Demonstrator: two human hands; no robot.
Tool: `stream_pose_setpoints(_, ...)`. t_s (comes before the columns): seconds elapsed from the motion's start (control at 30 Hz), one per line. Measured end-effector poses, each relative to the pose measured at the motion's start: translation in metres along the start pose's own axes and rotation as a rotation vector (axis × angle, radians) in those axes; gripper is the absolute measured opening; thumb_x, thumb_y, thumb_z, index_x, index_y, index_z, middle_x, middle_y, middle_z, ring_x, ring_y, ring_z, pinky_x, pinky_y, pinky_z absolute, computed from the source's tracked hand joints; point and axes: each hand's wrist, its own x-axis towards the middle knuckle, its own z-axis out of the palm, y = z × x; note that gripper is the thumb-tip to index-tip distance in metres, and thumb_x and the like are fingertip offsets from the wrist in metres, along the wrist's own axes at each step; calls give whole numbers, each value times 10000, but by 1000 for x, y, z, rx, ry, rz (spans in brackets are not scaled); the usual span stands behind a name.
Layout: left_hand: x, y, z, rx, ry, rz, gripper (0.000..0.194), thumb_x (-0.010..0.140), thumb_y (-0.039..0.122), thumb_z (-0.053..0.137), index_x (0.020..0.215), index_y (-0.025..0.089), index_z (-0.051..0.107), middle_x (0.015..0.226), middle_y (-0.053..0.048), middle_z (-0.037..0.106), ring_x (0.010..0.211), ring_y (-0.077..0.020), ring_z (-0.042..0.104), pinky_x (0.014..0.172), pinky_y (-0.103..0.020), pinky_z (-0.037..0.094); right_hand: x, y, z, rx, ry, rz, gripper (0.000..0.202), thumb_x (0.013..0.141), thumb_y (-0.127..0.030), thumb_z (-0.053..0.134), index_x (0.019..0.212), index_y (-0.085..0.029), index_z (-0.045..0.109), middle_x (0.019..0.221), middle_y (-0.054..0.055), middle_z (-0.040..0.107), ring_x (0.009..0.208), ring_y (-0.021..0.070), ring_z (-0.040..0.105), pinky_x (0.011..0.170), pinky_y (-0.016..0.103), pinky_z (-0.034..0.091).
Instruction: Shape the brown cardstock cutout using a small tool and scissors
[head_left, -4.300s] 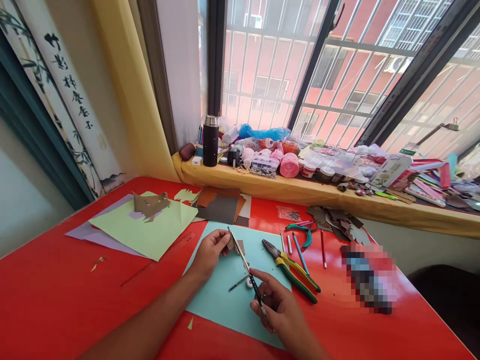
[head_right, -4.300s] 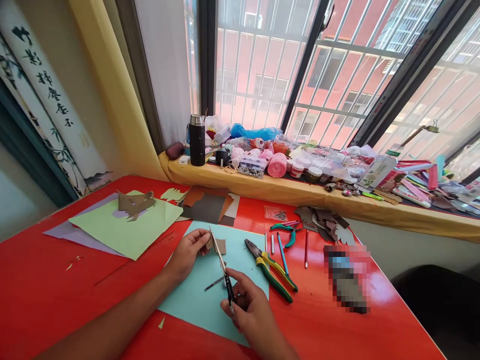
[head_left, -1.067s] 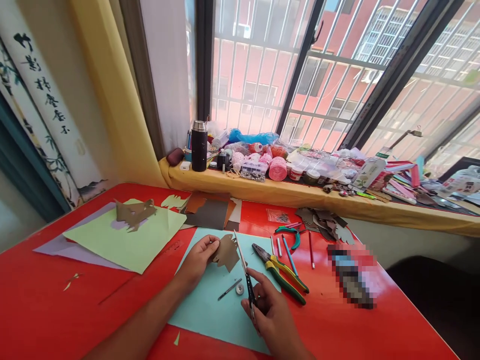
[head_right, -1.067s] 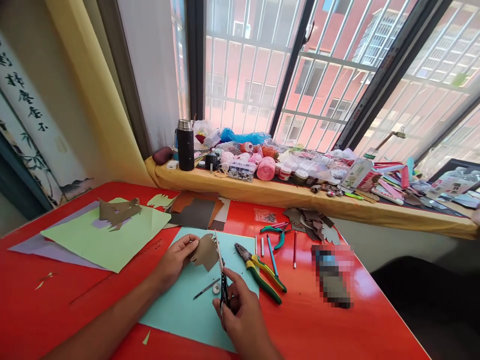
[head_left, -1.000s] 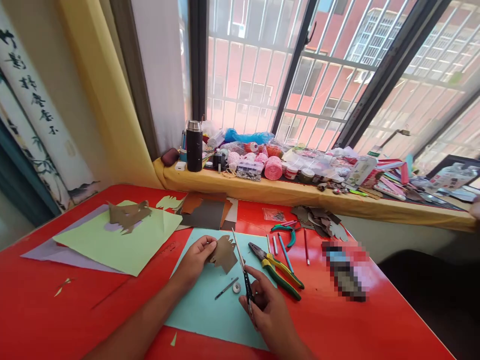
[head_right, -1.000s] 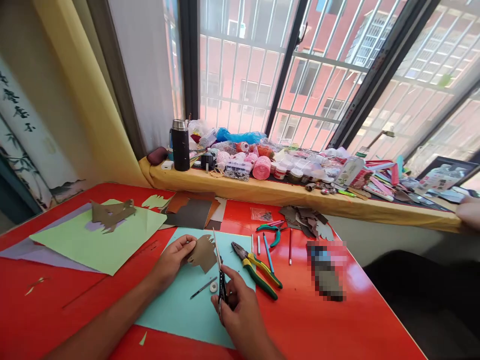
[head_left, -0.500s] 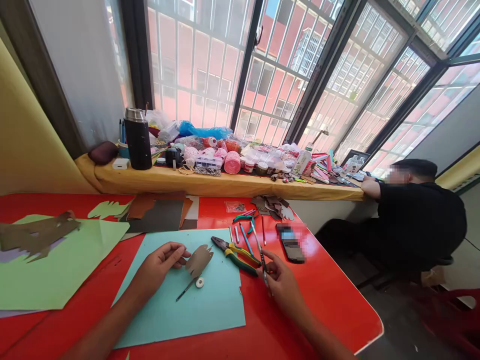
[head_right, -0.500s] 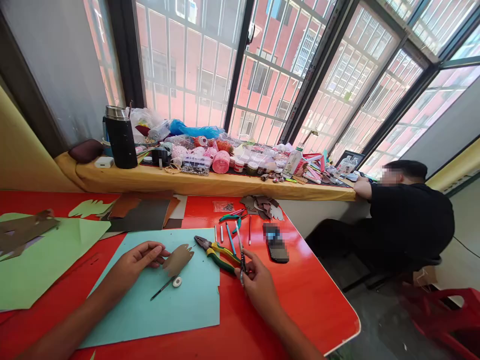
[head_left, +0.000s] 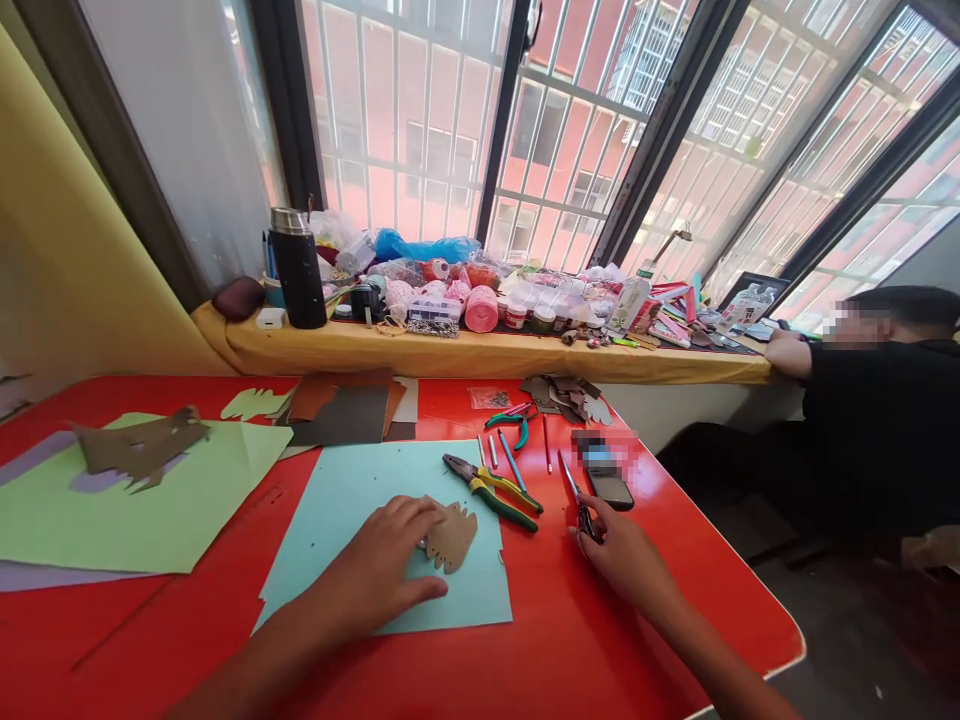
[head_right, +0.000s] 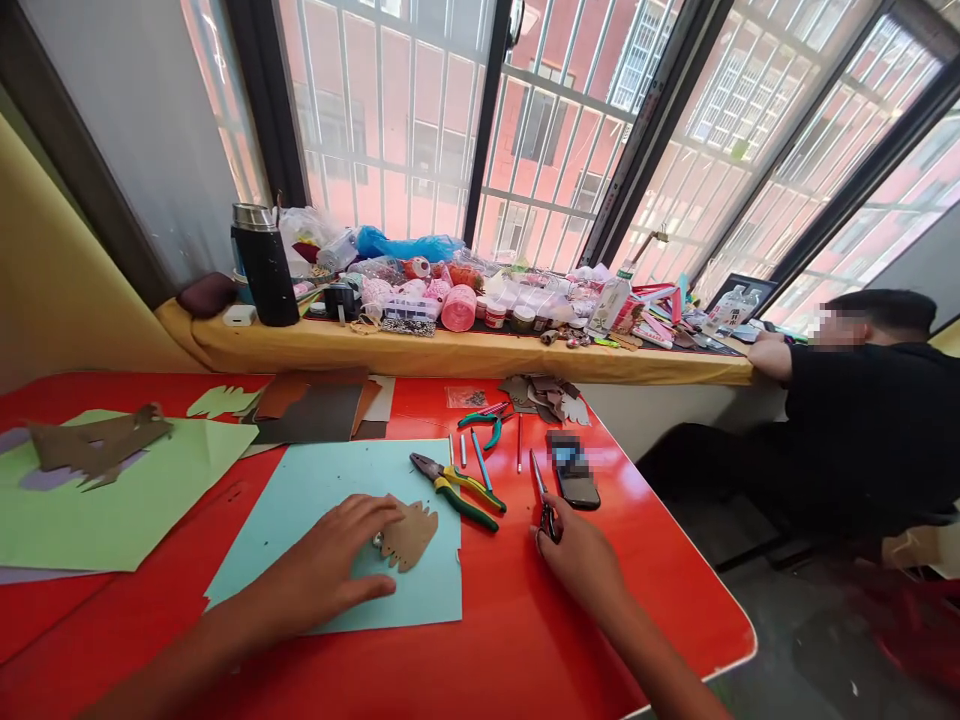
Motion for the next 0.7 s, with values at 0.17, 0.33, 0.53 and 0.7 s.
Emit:
stream_pose_setpoints(0.17,13,20,5,374,-121,82,307,900,200,727,1202,231,686,1347,-107,651,1252,-336,589,1033,-490,475,-1,-13,-13,-214,-88,-19,527,986,-367,543,1491,-225,502,989,99,751,868,280,703,591,263,314)
stream_pose_setpoints(0.33,22,26,-8,449,-201,136,189,918,232,726,1105,209,710,1191,-112,688,1122,-333,627,921,-449,484,-2,-20,-23,-258,-156,-87,544,986,-318,547,1510,-201,462,1023,120,763,891,286,720,590,270,309)
stream_pose_setpoints(0.53,21,15,-14,369,-187,205,288,859,282,814,1125,247,711,1175,-80,686,1095,-309,619,858,-380,468,-4,-20,-30,-261,-236,-147,625,964,-317,564,1558,-186,421,1114,142,756,959,301,716,615,278,351)
stream_pose_setpoints(0.7,26,15,-5,533,-157,290,88,947,182,679,1031,186,707,1040,-106,692,991,-299,646,803,-378,472,-5,-23,-32,-318,-247,-181,656,967,-310,539,1591,-175,389,1097,142,763,931,303,722,590,282,318)
